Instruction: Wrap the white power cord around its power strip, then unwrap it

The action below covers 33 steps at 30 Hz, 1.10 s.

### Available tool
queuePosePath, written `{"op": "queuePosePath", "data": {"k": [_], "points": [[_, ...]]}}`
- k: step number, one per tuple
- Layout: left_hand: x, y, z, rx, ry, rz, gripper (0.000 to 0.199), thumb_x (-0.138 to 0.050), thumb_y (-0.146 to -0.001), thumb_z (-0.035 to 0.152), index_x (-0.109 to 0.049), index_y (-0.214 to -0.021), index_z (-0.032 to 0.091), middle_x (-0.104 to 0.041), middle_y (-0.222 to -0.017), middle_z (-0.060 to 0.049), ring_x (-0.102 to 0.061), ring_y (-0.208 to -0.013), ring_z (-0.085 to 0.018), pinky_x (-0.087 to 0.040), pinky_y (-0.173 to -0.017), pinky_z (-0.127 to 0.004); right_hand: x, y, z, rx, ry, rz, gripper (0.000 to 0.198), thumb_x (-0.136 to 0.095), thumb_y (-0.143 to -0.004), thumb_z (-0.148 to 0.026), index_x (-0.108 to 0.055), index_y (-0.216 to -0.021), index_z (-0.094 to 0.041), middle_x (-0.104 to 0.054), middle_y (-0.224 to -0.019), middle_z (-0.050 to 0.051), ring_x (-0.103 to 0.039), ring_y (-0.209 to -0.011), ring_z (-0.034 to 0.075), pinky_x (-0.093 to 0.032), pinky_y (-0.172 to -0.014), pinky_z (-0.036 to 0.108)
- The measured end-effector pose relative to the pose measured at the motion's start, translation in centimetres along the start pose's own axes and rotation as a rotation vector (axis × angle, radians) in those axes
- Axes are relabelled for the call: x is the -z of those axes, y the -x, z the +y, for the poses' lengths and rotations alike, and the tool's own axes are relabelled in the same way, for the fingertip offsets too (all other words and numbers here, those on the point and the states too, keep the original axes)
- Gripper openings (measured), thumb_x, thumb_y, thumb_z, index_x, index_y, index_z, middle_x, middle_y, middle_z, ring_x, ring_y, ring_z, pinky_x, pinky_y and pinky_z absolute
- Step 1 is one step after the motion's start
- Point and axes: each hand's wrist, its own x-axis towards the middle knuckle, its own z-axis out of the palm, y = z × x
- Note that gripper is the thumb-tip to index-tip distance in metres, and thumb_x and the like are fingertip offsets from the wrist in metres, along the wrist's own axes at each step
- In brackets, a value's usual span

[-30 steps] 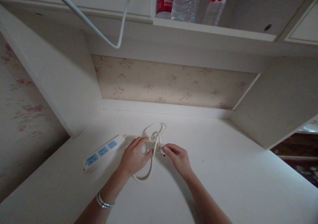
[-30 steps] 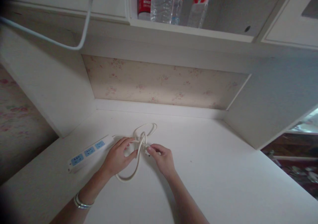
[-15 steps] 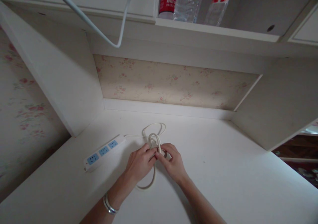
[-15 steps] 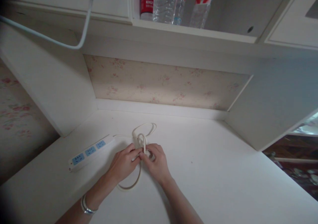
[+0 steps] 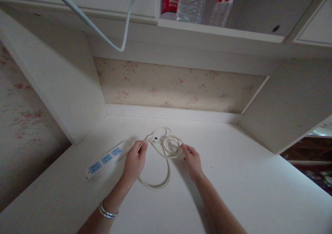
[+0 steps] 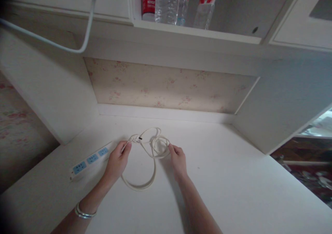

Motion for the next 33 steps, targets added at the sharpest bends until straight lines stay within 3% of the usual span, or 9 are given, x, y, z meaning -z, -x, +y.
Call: {"op": "queuePosePath", "data": {"k": [3, 6, 10, 13, 17, 21, 27, 29, 33], "points": [[-0.2, 0.0, 0.2, 0.096, 0.194, -0.07, 0.029, -0.048, -0.085, 0.047, -0.05, -0.074, 0.02, -0.036, -0.055, 0.006, -0.035, -0.052, -0.011, -0.027, -0.052, -0.021, 0.3, -0.4, 0.2, -0.038, -0.117, -0.02, 0.038, -0.059, -0.074, -0.055, -0.068, -0.083, -0.019, -0.057, -0.059, -0.002, -0.048, -0.053, 0.013, -0.04, -0.05, 0.024], [-0.6, 0.7, 0.6, 0.114, 0.303, -0.304, 0.029, -0.048, -0.085, 0.046, -0.052, -0.074, 0.019, -0.034, -0.054, 0.007, -0.03, -0.049, -0.009, -0.025, -0.048, -0.021, 0.1, -0.2, -0.3, -0.012, -0.243, -0.037, 0.034, -0.058, -0.076, -0.053, -0.064, -0.079, -0.02, -0.056, -0.064, -0.002, -0.051, -0.058, 0.013, -0.046, -0.059, 0.026], [-1.0, 2.0, 1.5, -0.093, 0.228, -0.518, 0.024, -0.052, -0.085, 0.039, -0.064, -0.082, 0.018, -0.048, -0.076, -0.001, -0.045, -0.068, -0.013, -0.035, -0.059, -0.022, -0.1, 0.2, -1.5, 0.003, -0.427, -0.107, 0.026, -0.06, -0.079, -0.048, -0.059, -0.077, -0.022, -0.055, -0.066, -0.004, -0.055, -0.065, 0.013, -0.05, -0.073, 0.03], [-1.2, 2.6, 1.7, -0.288, -0.005, -0.521, 0.02, -0.057, -0.082, 0.037, -0.071, -0.09, 0.024, -0.048, -0.082, -0.004, -0.046, -0.082, -0.018, -0.038, -0.07, -0.026, 0.0, 0.4, -2.3, -0.024, -0.541, -0.151, 0.023, -0.064, -0.078, -0.044, -0.058, -0.078, -0.022, -0.054, -0.066, -0.004, -0.057, -0.066, 0.012, -0.051, -0.076, 0.03], [-1.4, 2.7, 1.1, -0.462, -0.206, -0.549, 0.021, -0.053, -0.086, 0.036, -0.072, -0.093, 0.029, -0.049, -0.071, -0.002, -0.048, -0.072, -0.016, -0.036, -0.068, -0.027, 0.5, 0.5, -3.0, -0.015, -0.58, -0.181, 0.023, -0.066, -0.077, -0.042, -0.058, -0.078, -0.021, -0.053, -0.067, -0.003, -0.059, -0.068, 0.013, -0.051, -0.078, 0.032], [-1.4, 2.1, -0.3, -0.377, -0.313, -0.45, 0.023, -0.049, -0.088, 0.035, -0.07, -0.093, 0.029, -0.057, -0.073, -0.002, -0.052, -0.065, -0.014, -0.033, -0.061, -0.025, 0.6, 0.5, -3.2, -0.011, -0.571, -0.212, 0.022, -0.066, -0.077, -0.041, -0.059, -0.077, -0.02, -0.053, -0.069, -0.002, -0.058, -0.069, 0.014, -0.051, -0.078, 0.033], [-1.4, 1.4, -2.0, -0.148, -0.43, -0.396, 0.033, -0.048, -0.087, 0.04, -0.065, -0.066, 0.022, -0.063, -0.067, -0.004, -0.058, -0.067, -0.018, -0.033, -0.062, -0.025, 0.5, 0.7, -3.0, -0.054, -0.583, -0.263, 0.023, -0.067, -0.076, -0.04, -0.059, -0.072, -0.019, -0.054, -0.068, -0.003, -0.057, -0.067, 0.012, -0.049, -0.076, 0.029], [-1.5, 1.2, -2.1, -0.095, -0.534, -0.432, 0.03, -0.046, -0.087, 0.04, -0.066, -0.073, 0.022, -0.066, -0.072, -0.005, -0.061, -0.073, -0.019, -0.035, -0.065, -0.026, 0.4, 0.9, -2.9, -0.083, -0.568, -0.301, 0.022, -0.067, -0.077, -0.04, -0.06, -0.074, -0.019, -0.055, -0.068, -0.003, -0.056, -0.067, 0.011, -0.049, -0.076, 0.028], [-1.6, 1.1, -2.1, -0.015, -0.762, -0.451, 0.033, -0.046, -0.087, 0.039, -0.055, -0.115, 0.025, -0.069, -0.086, -0.006, -0.064, -0.082, -0.021, -0.039, -0.069, -0.027, -0.1, 1.1, -2.5, -0.128, -0.472, -0.371, 0.026, -0.063, -0.079, -0.043, -0.063, -0.082, -0.017, -0.058, -0.07, -0.001, -0.056, -0.067, 0.011, -0.049, -0.076, 0.028]]}}
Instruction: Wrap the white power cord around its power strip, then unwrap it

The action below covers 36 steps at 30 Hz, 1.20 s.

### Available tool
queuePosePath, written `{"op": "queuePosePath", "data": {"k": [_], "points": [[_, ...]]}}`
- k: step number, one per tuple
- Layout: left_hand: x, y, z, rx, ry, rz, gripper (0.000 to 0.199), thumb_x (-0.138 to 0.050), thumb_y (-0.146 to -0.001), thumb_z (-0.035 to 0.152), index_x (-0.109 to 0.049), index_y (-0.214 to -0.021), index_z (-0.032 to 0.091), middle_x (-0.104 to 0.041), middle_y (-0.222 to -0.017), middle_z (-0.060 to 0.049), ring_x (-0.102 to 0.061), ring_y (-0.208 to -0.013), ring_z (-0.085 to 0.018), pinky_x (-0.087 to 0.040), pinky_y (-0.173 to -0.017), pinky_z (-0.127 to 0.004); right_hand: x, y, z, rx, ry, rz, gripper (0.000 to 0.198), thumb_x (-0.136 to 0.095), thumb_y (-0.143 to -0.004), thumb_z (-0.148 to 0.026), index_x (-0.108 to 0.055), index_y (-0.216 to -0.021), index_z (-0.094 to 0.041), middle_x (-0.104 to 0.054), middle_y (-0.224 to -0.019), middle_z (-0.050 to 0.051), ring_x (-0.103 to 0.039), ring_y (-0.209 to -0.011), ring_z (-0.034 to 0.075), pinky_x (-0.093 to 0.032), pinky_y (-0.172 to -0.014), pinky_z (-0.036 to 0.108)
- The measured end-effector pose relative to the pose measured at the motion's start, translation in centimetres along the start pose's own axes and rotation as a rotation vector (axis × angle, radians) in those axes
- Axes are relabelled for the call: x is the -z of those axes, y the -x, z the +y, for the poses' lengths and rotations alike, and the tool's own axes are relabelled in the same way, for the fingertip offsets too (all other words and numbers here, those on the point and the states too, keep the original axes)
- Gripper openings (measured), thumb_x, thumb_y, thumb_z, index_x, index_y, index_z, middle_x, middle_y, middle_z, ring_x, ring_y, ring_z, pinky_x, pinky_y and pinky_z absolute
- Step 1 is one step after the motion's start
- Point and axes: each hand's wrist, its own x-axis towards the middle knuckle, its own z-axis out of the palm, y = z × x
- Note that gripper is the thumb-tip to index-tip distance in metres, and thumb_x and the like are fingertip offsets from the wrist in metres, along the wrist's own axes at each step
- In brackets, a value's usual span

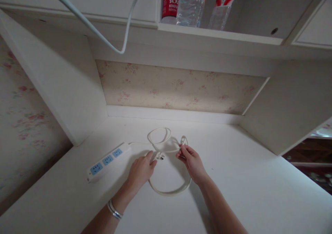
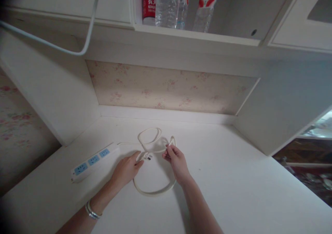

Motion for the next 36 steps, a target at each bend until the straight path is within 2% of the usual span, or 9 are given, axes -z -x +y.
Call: {"op": "queuePosePath", "data": {"k": [5, 8, 11, 13, 16, 21, 30, 33, 36], "points": [[-0.3, 0.0, -0.3, -0.007, -0.07, -0.028, 0.035, -0.044, -0.088, 0.038, -0.049, -0.121, 0.029, -0.069, -0.087, -0.006, -0.065, -0.085, -0.023, -0.042, -0.07, -0.03, 0.7, -0.3, 0.5, -0.024, 0.353, 0.171, 0.038, -0.059, -0.076, -0.051, -0.066, -0.09, -0.016, -0.064, -0.077, 0.003, -0.054, -0.055, 0.012, -0.046, -0.057, 0.026], [-0.4, 0.1, -0.4, -0.011, -0.061, -0.025, 0.034, -0.044, -0.088, 0.036, -0.051, -0.12, 0.029, -0.069, -0.088, -0.007, -0.065, -0.085, -0.024, -0.042, -0.071, -0.031, 2.1, -0.5, 0.1, 0.141, 0.643, 0.361, 0.043, -0.051, -0.079, -0.055, -0.066, -0.077, -0.015, -0.059, -0.062, 0.001, -0.05, -0.053, 0.013, -0.038, -0.052, 0.024], [-0.4, 0.1, -0.4, -0.008, -0.018, -0.016, 0.036, -0.046, -0.087, 0.033, -0.051, -0.121, 0.028, -0.069, -0.086, -0.008, -0.065, -0.084, -0.024, -0.043, -0.072, -0.032, 3.5, -0.9, -0.5, 0.258, 0.801, 0.503, 0.044, -0.049, -0.079, -0.056, -0.066, -0.085, -0.016, -0.062, -0.071, 0.003, -0.053, -0.063, 0.016, -0.04, -0.059, 0.026], [-0.5, 0.0, -0.4, -0.022, 0.05, 0.003, 0.041, -0.049, -0.084, 0.029, -0.048, -0.125, 0.028, -0.068, -0.082, -0.007, -0.065, -0.081, -0.023, -0.043, -0.071, -0.031, 4.1, -1.2, -0.6, 0.232, 0.926, 0.441, 0.047, -0.052, -0.077, -0.056, -0.065, -0.098, -0.017, -0.063, -0.084, 0.005, -0.055, -0.067, 0.017, -0.043, -0.064, 0.028], [-0.9, 0.0, -0.4, -0.019, 0.267, -0.037, 0.045, -0.048, -0.083, 0.024, -0.045, -0.128, 0.027, -0.066, -0.07, -0.003, -0.065, -0.064, -0.019, -0.044, -0.06, -0.027, 4.4, -1.4, -0.1, 0.18, 1.106, 0.168, 0.045, -0.05, -0.079, -0.055, -0.065, -0.104, -0.021, -0.06, -0.1, 0.009, -0.059, -0.081, 0.019, -0.045, -0.077, 0.031], [-1.9, 0.0, -0.2, 0.069, 0.677, -0.247, 0.047, -0.039, -0.087, 0.029, -0.036, -0.133, 0.022, -0.058, -0.054, 0.002, -0.055, -0.038, -0.014, -0.038, -0.037, -0.02, 3.7, -0.9, 0.4, 0.218, 1.232, -0.158, 0.035, -0.041, -0.088, -0.047, -0.064, -0.098, -0.022, -0.062, -0.095, 0.006, -0.059, -0.083, 0.018, -0.043, -0.079, 0.03], [-1.5, 1.4, 1.4, -0.13, 1.005, -0.674, 0.067, -0.05, -0.083, 0.03, -0.021, -0.143, 0.021, -0.066, -0.099, -0.01, -0.064, -0.07, -0.014, -0.05, -0.062, -0.027, 1.1, 0.3, 0.1, 0.489, 1.272, -0.236, 0.027, -0.035, -0.094, -0.028, -0.059, -0.086, -0.019, -0.061, -0.081, 0.005, -0.055, -0.077, 0.017, -0.041, -0.073, 0.028], [-1.9, 1.6, 1.6, -0.186, 0.947, -0.648, 0.054, -0.048, -0.082, 0.026, -0.038, -0.135, 0.018, -0.065, -0.1, -0.01, -0.061, -0.069, -0.013, -0.047, -0.057, -0.024, -0.4, 1.2, 0.5, 0.55, 1.297, -0.254, 0.023, -0.036, -0.094, -0.023, -0.057, -0.087, -0.018, -0.061, -0.084, 0.006, -0.055, -0.082, 0.018, -0.042, -0.076, 0.03], [-2.3, 1.7, 1.6, -0.228, 0.901, -0.635, 0.029, -0.048, -0.08, 0.023, -0.058, -0.106, 0.014, -0.065, -0.09, -0.007, -0.059, -0.068, -0.013, -0.046, -0.056, -0.023, -1.9, 1.9, 1.2, 0.584, 1.309, -0.301, 0.022, -0.037, -0.094, -0.022, -0.058, -0.096, -0.018, -0.062, -0.092, 0.008, -0.054, -0.089, 0.019, -0.044, -0.081, 0.033]]}}
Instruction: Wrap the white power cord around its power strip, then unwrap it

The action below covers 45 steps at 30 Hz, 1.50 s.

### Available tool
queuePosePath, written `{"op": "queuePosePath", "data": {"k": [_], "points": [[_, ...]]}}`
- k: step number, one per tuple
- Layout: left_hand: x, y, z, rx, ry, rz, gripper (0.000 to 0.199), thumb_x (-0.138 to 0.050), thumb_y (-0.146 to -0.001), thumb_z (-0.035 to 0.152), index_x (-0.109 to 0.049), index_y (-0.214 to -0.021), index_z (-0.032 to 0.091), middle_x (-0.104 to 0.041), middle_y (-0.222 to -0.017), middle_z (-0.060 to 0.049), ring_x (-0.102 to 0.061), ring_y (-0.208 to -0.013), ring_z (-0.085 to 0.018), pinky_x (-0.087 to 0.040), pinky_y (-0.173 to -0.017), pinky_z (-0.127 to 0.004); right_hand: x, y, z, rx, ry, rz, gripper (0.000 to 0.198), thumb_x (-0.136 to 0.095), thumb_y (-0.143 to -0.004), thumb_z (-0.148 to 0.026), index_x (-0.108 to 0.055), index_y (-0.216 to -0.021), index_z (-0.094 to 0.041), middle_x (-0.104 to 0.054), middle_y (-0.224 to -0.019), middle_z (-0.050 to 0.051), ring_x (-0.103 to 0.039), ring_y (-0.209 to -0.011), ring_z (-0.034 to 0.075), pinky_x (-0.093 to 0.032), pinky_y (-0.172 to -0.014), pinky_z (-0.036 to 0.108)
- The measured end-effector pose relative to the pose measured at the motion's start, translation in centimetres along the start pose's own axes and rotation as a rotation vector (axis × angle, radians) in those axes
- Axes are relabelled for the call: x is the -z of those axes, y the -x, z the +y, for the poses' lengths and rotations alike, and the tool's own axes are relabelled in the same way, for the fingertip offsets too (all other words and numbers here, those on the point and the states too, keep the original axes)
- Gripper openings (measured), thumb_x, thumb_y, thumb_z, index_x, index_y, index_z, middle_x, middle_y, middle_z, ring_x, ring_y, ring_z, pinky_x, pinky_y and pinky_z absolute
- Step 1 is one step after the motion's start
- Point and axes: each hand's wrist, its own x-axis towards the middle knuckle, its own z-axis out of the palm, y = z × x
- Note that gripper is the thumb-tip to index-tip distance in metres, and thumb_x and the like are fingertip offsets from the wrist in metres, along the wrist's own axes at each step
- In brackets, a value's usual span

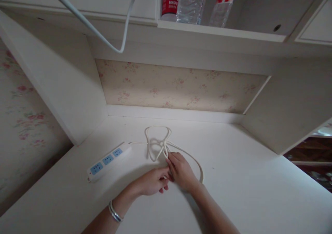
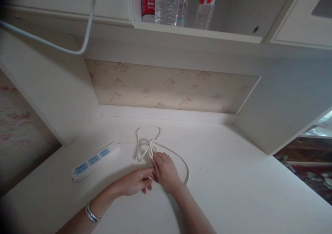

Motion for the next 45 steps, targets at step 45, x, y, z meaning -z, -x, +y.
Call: {"op": "queuePosePath", "data": {"k": [45], "points": [[2.8, -0.5, 2.1, -0.218, 0.375, 0.627, 0.053, -0.049, -0.081, 0.053, -0.049, -0.116, 0.014, -0.055, -0.07, 0.001, -0.046, -0.054, -0.009, -0.036, -0.05, -0.022, -0.3, -0.3, 3.7, -0.312, -0.214, 0.394, 0.03, -0.041, -0.089, -0.027, -0.054, -0.114, -0.019, -0.056, -0.115, 0.011, -0.059, -0.076, 0.015, -0.052, -0.064, 0.028]]}}
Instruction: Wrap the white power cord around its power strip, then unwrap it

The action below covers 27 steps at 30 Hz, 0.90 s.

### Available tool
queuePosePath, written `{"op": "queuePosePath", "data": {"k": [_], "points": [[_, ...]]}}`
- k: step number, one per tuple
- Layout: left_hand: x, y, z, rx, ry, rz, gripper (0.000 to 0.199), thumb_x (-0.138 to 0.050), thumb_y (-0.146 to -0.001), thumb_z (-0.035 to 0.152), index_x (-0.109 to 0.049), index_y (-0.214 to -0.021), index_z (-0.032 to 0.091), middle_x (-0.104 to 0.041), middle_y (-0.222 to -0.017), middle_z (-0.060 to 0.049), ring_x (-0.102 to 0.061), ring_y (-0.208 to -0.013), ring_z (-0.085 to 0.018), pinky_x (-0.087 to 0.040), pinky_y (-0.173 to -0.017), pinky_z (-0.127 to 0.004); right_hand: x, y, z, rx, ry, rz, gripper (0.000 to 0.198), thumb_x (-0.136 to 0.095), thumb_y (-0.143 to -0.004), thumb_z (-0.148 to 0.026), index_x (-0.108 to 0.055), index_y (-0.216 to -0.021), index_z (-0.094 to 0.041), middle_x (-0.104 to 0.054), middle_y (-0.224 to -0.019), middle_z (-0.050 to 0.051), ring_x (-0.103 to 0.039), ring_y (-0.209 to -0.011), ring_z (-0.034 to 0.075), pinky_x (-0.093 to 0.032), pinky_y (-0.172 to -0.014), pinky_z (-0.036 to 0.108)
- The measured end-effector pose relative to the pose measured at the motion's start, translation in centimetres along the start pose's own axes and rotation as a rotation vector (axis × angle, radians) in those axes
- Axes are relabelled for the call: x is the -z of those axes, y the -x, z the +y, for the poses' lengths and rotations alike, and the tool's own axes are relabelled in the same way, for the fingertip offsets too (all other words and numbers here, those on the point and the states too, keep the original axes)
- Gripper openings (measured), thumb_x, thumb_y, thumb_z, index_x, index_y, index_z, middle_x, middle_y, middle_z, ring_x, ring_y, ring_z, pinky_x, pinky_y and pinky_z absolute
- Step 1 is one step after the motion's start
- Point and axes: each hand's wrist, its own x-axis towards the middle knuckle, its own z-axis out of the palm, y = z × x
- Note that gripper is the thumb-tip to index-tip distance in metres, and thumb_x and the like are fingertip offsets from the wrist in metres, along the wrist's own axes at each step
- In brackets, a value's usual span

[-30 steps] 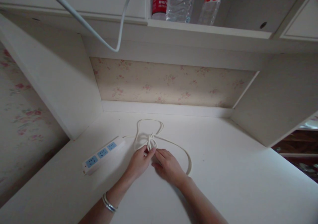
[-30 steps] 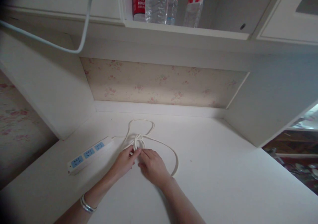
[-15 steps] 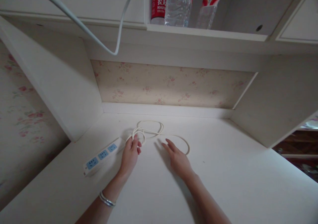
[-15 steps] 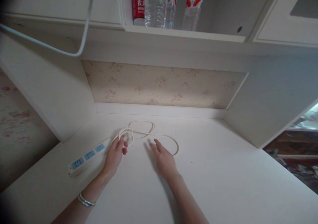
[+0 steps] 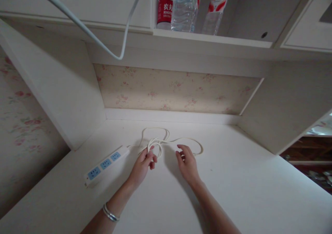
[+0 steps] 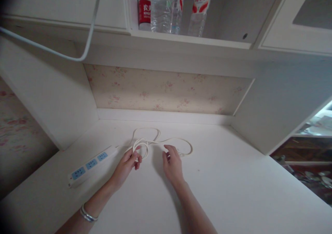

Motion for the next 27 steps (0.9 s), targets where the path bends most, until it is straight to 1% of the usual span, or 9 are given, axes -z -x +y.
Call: {"op": "queuePosePath", "data": {"k": [2, 4, 7, 10, 14, 18, 20, 23, 27], "points": [[-0.3, 0.4, -0.2, 0.044, -0.032, -0.161, 0.051, -0.05, -0.082, 0.051, -0.048, -0.116, 0.013, -0.058, -0.075, -0.002, -0.05, -0.058, -0.01, -0.039, -0.055, -0.024, -1.2, 0.7, -1.4, 0.02, -0.108, -0.086, 0.037, -0.04, -0.091, -0.03, -0.047, -0.126, -0.021, -0.045, -0.131, 0.013, -0.06, -0.081, 0.014, -0.053, -0.065, 0.027], [-0.7, 0.9, -0.3, 0.072, -0.078, -0.301, 0.047, -0.049, -0.084, 0.049, -0.049, -0.113, 0.013, -0.061, -0.079, -0.004, -0.053, -0.061, -0.011, -0.041, -0.06, -0.025, -1.8, 1.1, -2.1, 0.037, -0.123, -0.13, 0.043, -0.037, -0.092, -0.03, -0.039, -0.134, -0.023, -0.036, -0.139, 0.013, -0.06, -0.09, 0.016, -0.054, -0.073, 0.031], [-1.1, 1.4, -0.4, 0.085, -0.131, -0.393, 0.043, -0.045, -0.085, 0.05, -0.051, -0.109, 0.014, -0.063, -0.087, -0.007, -0.056, -0.066, -0.012, -0.043, -0.065, -0.026, -1.8, 0.9, -1.7, 0.081, -0.023, -0.161, 0.04, -0.036, -0.093, -0.03, -0.044, -0.131, -0.022, -0.046, -0.133, 0.012, -0.056, -0.107, 0.021, -0.048, -0.091, 0.04], [-1.1, 1.5, -0.2, 0.078, -0.227, -0.411, 0.042, -0.043, -0.086, 0.05, -0.053, -0.108, 0.015, -0.064, -0.091, -0.008, -0.056, -0.066, -0.013, -0.043, -0.063, -0.026, -1.4, 0.5, -0.8, 0.102, 0.052, -0.172, 0.033, -0.038, -0.093, -0.029, -0.055, -0.121, -0.021, -0.058, -0.116, 0.011, -0.056, -0.105, 0.021, -0.047, -0.092, 0.04], [-0.4, 1.6, 0.7, -0.071, -0.654, -0.316, 0.034, -0.044, -0.086, 0.047, -0.062, -0.088, 0.019, -0.064, -0.074, -0.003, -0.054, -0.06, -0.013, -0.038, -0.057, -0.025, -1.3, 0.4, -0.5, 0.135, 0.049, -0.149, 0.03, -0.041, -0.092, -0.028, -0.058, -0.116, -0.022, -0.059, -0.104, 0.01, -0.06, -0.092, 0.019, -0.05, -0.083, 0.034], [0.8, 2.1, 1.3, -0.252, -1.167, 0.014, 0.038, -0.047, -0.082, 0.053, -0.066, -0.066, 0.022, -0.062, -0.061, -0.005, -0.056, -0.058, -0.018, -0.036, -0.06, -0.028, -1.1, 0.6, -1.0, 0.19, 0.024, -0.142, 0.029, -0.044, -0.092, -0.029, -0.058, -0.117, -0.024, -0.058, -0.101, 0.008, -0.058, -0.092, 0.018, -0.049, -0.083, 0.031], [1.3, 2.2, 1.6, -0.302, -1.313, 0.139, 0.044, -0.048, -0.081, 0.055, -0.062, -0.056, 0.022, -0.059, -0.056, -0.006, -0.057, -0.058, -0.02, -0.037, -0.062, -0.03, -1.0, 0.5, -1.2, 0.202, 0.026, -0.136, 0.029, -0.044, -0.092, -0.029, -0.059, -0.117, -0.024, -0.058, -0.101, 0.008, -0.058, -0.092, 0.018, -0.049, -0.083, 0.031], [1.3, 2.2, 2.3, -0.442, -1.311, 0.119, 0.038, -0.05, -0.081, 0.052, -0.06, -0.06, 0.022, -0.061, -0.063, -0.007, -0.058, -0.07, -0.022, -0.04, -0.072, -0.032, -0.8, 0.5, -1.3, 0.221, 0.022, -0.15, 0.029, -0.045, -0.092, -0.028, -0.059, -0.117, -0.023, -0.058, -0.101, 0.008, -0.057, -0.091, 0.018, -0.048, -0.081, 0.03], [0.1, 2.2, 3.0, -0.526, -1.162, 0.046, 0.027, -0.053, -0.082, 0.047, -0.062, -0.084, 0.022, -0.064, -0.085, -0.007, -0.057, -0.086, -0.021, -0.041, -0.081, -0.031, -1.0, 1.0, -1.6, 0.271, 0.016, -0.214, 0.03, -0.046, -0.091, -0.027, -0.058, -0.118, -0.023, -0.058, -0.101, 0.008, -0.056, -0.089, 0.017, -0.048, -0.079, 0.029]]}}
